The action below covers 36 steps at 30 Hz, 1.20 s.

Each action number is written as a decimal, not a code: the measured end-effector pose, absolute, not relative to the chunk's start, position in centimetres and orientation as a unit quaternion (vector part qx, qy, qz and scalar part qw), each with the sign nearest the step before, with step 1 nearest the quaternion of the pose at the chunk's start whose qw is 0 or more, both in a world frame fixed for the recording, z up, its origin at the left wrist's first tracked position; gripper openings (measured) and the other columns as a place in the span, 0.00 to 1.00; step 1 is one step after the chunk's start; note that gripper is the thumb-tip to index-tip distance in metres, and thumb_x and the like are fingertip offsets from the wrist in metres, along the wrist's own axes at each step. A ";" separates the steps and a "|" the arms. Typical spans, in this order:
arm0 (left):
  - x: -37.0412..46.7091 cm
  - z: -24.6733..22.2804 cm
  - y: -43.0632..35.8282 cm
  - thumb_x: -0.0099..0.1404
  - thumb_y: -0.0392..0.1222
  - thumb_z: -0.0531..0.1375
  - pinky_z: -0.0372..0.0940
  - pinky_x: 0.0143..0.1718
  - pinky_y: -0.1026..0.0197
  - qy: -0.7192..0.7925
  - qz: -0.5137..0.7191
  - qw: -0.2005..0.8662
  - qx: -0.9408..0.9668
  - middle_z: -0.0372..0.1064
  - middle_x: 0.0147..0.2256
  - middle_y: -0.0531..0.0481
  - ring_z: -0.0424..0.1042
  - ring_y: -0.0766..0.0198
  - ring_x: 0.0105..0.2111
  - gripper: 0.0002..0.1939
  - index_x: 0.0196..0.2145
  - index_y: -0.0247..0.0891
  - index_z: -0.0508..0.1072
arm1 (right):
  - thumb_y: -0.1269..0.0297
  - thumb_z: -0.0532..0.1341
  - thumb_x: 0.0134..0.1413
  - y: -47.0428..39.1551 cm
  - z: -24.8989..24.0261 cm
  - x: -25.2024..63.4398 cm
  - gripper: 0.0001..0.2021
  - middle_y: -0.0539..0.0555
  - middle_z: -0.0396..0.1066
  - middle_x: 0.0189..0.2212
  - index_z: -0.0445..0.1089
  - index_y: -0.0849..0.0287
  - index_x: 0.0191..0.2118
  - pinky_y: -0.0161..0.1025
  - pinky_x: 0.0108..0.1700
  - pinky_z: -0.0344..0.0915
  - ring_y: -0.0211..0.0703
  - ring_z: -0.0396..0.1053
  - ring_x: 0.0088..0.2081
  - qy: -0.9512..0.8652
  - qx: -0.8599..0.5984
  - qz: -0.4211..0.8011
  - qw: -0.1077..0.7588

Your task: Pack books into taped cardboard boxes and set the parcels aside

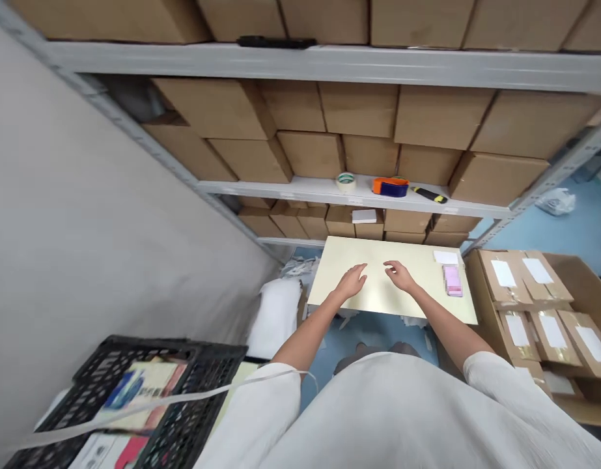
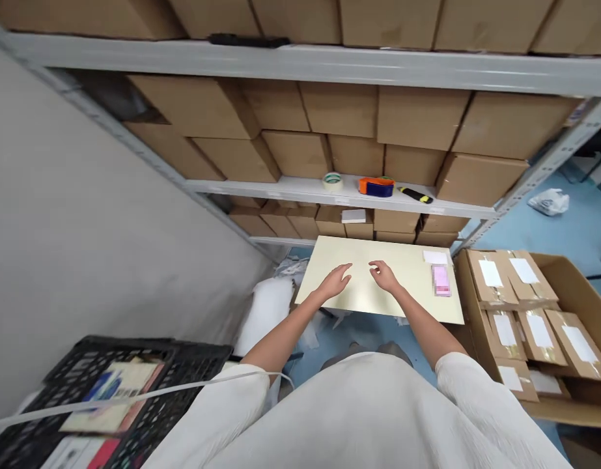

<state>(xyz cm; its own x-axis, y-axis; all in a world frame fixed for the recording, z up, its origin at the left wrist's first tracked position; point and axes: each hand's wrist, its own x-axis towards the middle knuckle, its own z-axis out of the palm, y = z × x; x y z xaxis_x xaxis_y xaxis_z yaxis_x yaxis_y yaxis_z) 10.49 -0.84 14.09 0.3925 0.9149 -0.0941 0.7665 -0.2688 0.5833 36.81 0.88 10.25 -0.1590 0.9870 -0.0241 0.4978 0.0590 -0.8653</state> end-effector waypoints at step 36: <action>-20.1 14.7 -39.4 0.75 0.35 0.55 0.64 0.70 0.47 0.862 0.360 0.075 0.347 0.74 0.62 0.41 0.70 0.53 0.65 0.22 0.62 0.38 0.75 | 0.61 0.59 0.64 -15.7 13.9 -13.5 0.16 0.58 0.78 0.53 0.79 0.55 0.53 0.49 0.57 0.74 0.49 0.77 0.49 -0.872 -0.023 0.481 0.086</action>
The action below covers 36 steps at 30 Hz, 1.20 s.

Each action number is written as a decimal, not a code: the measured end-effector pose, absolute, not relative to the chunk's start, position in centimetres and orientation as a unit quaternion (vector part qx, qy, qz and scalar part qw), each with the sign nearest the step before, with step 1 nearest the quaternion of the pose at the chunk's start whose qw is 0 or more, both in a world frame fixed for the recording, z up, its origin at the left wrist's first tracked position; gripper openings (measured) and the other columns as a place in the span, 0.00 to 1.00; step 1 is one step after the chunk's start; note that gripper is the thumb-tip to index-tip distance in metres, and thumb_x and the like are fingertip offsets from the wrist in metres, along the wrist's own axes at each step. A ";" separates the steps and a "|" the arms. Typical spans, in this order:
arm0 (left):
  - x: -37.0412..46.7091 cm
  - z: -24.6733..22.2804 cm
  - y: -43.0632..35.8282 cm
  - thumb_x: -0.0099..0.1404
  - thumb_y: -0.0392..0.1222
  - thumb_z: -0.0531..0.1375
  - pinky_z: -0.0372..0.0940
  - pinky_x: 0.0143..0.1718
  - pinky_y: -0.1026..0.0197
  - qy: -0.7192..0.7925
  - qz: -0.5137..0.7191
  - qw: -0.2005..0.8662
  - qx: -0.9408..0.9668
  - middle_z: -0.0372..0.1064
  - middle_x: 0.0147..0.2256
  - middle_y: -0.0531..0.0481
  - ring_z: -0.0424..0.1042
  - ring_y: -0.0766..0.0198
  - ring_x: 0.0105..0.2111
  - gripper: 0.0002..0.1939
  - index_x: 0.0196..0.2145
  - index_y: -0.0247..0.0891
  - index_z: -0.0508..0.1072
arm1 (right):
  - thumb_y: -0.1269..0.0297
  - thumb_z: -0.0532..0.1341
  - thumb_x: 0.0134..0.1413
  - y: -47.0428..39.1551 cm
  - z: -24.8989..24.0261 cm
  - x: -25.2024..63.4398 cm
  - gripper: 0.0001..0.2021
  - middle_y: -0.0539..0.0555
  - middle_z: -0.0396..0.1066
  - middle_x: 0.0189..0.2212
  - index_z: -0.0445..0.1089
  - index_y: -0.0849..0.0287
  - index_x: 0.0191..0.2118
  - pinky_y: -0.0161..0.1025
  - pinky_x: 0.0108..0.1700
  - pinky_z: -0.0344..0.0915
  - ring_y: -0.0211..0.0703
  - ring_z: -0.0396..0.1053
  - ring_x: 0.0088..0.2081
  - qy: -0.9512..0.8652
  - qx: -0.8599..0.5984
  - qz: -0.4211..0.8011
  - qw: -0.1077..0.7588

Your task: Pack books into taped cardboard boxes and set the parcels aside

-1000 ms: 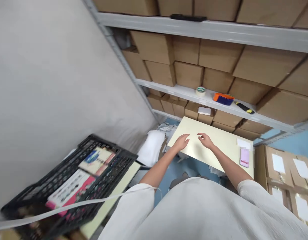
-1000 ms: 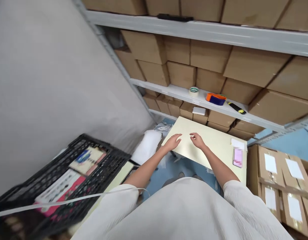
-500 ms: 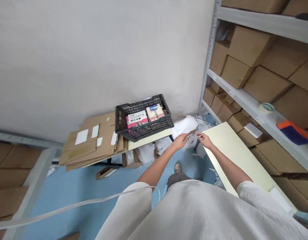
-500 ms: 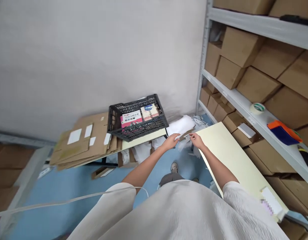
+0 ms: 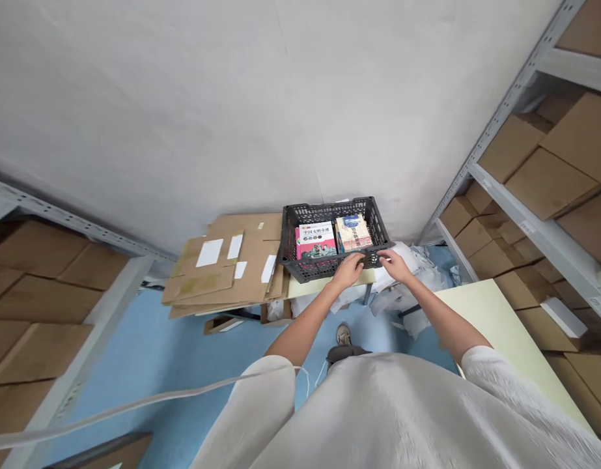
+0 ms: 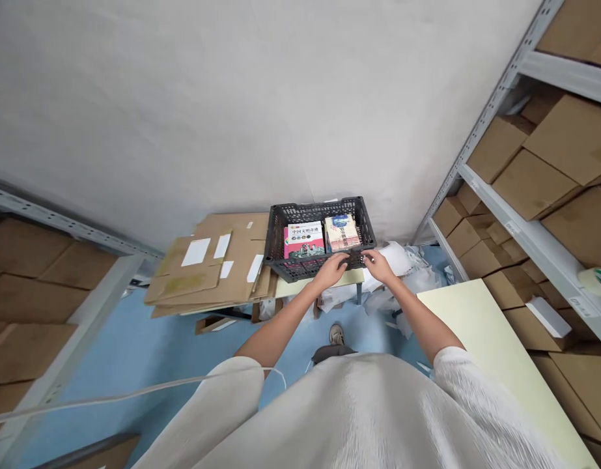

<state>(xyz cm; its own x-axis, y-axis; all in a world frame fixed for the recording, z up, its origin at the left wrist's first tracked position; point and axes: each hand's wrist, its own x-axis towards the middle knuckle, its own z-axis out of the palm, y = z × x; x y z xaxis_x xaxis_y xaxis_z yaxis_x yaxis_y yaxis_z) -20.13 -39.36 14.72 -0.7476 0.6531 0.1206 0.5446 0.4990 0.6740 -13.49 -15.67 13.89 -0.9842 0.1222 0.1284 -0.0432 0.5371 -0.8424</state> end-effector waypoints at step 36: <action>-37.7 7.7 -44.6 0.62 0.25 0.63 0.64 0.68 0.52 0.871 0.427 0.181 0.166 0.68 0.62 0.38 0.72 0.50 0.63 0.27 0.58 0.38 0.76 | 0.66 0.68 0.55 -22.4 11.2 -33.1 0.21 0.60 0.81 0.49 0.79 0.60 0.55 0.44 0.56 0.73 0.53 0.79 0.49 -0.913 -0.199 0.343 -0.101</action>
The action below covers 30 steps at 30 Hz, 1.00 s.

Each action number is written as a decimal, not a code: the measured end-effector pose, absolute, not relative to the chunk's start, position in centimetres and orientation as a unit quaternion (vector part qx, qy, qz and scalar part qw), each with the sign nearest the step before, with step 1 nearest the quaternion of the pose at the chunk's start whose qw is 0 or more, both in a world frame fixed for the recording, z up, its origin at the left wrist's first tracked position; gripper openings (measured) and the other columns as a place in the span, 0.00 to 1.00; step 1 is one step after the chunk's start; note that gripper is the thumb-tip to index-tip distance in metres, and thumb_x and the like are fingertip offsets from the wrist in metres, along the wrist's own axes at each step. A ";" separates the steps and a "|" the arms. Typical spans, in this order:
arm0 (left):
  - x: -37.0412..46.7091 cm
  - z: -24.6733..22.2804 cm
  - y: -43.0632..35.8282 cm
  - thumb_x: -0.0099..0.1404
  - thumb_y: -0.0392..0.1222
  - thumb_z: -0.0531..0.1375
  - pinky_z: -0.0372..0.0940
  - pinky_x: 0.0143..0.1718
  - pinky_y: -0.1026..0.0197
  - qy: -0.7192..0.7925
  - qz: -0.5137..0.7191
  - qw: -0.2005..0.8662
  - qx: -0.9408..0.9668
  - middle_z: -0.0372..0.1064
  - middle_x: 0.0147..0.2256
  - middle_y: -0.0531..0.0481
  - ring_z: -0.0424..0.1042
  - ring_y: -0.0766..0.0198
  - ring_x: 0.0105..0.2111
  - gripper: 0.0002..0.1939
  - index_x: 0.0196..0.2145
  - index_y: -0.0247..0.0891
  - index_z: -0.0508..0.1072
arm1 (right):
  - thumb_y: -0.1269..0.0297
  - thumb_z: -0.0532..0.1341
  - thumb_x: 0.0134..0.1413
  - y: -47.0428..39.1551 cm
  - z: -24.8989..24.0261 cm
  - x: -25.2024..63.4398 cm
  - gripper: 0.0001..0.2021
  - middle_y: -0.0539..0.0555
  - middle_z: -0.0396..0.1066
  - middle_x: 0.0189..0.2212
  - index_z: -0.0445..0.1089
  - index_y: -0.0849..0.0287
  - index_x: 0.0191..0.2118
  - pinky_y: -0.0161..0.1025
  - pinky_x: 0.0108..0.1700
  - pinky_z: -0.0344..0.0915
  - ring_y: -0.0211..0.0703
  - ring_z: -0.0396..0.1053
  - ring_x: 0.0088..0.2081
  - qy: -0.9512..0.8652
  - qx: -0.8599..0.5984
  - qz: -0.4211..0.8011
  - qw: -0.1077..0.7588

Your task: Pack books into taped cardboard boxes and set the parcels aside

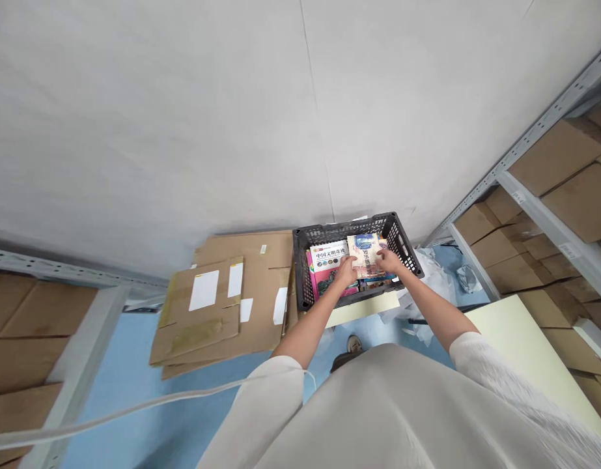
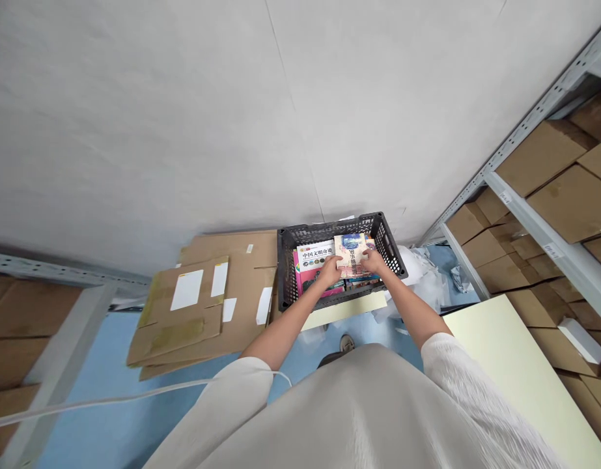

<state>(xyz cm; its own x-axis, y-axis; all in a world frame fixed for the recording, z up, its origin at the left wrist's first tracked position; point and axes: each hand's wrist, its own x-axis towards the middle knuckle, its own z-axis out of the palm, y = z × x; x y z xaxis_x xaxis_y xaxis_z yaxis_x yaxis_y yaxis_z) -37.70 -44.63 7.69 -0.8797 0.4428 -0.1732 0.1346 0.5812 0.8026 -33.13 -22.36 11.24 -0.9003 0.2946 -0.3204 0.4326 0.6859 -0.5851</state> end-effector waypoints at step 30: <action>-30.5 19.0 -31.3 0.66 0.27 0.60 0.74 0.56 0.54 0.775 0.495 0.115 0.375 0.65 0.64 0.41 0.73 0.54 0.57 0.28 0.62 0.41 0.76 | 0.60 0.62 0.50 -10.0 18.0 -18.9 0.28 0.62 0.78 0.53 0.70 0.61 0.58 0.46 0.46 0.80 0.50 0.79 0.45 0.737 0.349 -0.523 -0.248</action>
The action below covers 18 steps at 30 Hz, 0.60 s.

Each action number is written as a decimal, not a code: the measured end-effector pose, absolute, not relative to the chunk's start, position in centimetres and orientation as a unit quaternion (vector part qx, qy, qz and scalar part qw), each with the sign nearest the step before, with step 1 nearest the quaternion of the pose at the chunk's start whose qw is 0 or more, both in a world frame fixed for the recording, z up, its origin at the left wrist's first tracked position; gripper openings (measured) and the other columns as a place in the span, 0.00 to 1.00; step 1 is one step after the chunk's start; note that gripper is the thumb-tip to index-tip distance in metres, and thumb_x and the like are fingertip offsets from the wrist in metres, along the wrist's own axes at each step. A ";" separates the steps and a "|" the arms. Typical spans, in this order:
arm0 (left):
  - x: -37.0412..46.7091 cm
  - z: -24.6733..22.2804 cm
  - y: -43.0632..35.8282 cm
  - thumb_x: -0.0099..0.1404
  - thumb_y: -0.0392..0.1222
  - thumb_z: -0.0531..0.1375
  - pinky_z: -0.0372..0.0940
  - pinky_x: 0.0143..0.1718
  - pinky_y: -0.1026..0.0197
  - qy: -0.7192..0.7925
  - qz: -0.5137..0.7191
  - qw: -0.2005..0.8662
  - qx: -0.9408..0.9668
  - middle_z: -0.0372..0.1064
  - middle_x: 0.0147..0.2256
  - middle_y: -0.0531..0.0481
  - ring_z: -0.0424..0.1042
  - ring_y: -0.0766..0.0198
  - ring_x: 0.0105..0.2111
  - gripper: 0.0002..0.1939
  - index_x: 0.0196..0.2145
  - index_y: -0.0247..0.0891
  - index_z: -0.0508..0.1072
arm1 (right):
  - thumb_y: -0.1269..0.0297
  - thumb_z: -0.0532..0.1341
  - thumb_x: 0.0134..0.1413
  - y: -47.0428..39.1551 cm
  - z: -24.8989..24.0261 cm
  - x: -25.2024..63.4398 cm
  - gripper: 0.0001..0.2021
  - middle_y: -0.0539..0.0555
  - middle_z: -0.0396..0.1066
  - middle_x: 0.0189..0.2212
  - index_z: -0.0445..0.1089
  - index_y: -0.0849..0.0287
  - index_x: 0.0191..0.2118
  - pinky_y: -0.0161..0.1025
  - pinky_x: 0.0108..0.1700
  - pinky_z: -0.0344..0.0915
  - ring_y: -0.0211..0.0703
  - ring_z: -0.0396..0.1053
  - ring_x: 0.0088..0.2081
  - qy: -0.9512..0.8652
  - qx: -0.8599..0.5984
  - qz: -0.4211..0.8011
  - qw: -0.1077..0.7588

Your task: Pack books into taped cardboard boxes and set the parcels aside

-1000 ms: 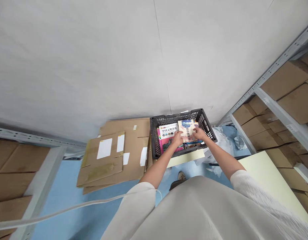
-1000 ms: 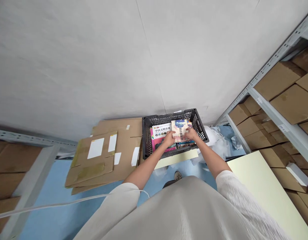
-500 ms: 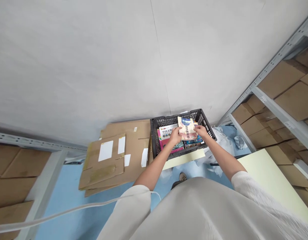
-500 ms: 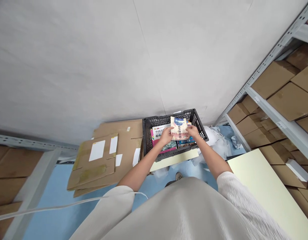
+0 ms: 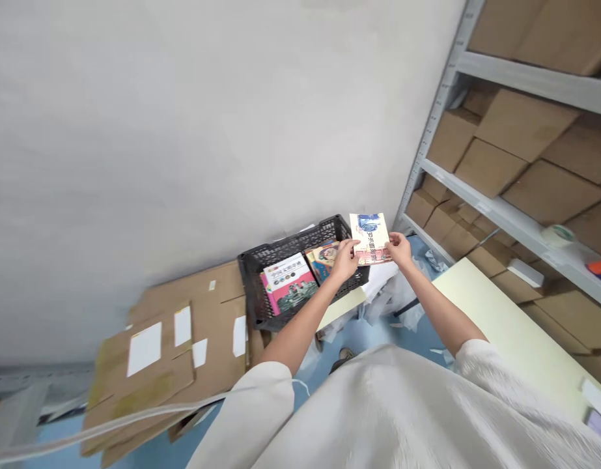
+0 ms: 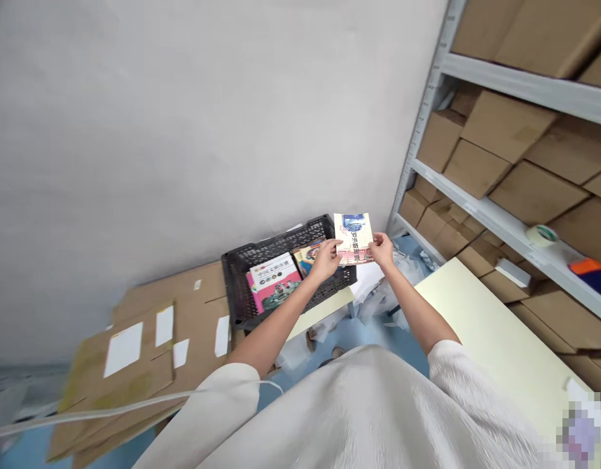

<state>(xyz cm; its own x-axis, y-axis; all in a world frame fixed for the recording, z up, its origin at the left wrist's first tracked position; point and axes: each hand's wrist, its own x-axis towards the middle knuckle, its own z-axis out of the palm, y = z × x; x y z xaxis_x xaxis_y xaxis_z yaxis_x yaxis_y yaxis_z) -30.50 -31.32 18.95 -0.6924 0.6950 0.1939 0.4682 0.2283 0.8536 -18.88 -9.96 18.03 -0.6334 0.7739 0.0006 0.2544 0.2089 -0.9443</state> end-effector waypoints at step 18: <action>-0.4 9.5 -9.3 0.63 0.25 0.61 0.71 0.63 0.52 0.692 0.334 0.330 0.548 0.70 0.60 0.41 0.73 0.54 0.59 0.27 0.58 0.39 0.77 | 0.66 0.58 0.48 1.0 10.1 20.2 0.24 0.55 0.78 0.41 0.71 0.56 0.54 0.41 0.34 0.80 0.45 0.78 0.34 -0.604 -0.599 0.485 0.205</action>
<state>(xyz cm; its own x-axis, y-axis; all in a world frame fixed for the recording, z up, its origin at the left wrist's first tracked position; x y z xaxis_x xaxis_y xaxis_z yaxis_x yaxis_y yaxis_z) -0.41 -9.32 9.48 -0.1811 0.9792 -0.0914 0.5386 0.1765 0.8239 20.17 1.03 10.10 -0.1987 0.9219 -0.3327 0.5239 -0.1869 -0.8310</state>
